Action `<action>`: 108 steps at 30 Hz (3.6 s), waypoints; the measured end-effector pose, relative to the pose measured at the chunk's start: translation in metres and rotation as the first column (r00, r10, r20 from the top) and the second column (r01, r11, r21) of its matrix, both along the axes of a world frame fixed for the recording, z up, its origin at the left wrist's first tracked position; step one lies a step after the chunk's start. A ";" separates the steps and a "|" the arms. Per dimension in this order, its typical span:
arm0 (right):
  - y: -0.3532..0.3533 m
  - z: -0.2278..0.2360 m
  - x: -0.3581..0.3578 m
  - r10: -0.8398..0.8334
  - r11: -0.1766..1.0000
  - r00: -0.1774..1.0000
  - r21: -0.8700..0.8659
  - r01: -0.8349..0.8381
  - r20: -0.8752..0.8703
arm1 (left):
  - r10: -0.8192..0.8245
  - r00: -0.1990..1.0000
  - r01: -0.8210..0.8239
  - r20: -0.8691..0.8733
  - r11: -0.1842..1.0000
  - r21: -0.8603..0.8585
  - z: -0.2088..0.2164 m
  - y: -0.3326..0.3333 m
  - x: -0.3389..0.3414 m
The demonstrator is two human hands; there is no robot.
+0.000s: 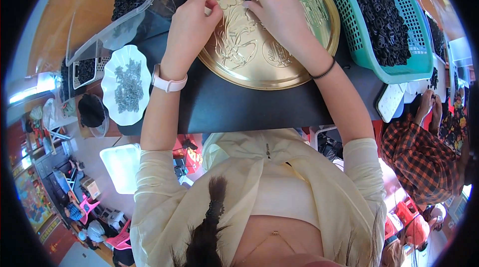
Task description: The person assembles small black parts on a gold tray by hand.
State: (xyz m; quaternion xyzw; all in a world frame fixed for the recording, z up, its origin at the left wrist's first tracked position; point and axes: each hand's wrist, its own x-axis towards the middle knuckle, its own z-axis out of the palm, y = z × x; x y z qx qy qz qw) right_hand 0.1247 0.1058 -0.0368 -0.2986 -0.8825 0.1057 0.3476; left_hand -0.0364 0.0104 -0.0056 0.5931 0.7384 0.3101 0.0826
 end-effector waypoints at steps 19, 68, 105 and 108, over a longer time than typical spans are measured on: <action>-0.015 0.014 0.018 -0.195 0.349 0.858 -0.851 -0.392 -0.475 | -0.113 0.623 0.050 0.774 0.993 0.105 -0.012 -0.003 0.026; -0.003 0.024 0.045 -0.230 0.446 0.850 -0.828 -0.340 -0.473 | 0.016 0.984 0.024 -0.179 0.975 0.221 -0.025 0.068 -0.011; -0.018 0.027 0.041 -0.295 0.481 0.802 -0.806 -0.344 -0.519 | -0.036 0.996 0.032 0.085 0.998 0.053 -0.015 0.014 -0.006; -0.018 0.026 0.042 -0.301 0.483 0.808 -0.811 -0.329 -0.507 | -0.038 0.994 0.053 -0.098 0.985 0.163 -0.020 0.031 -0.013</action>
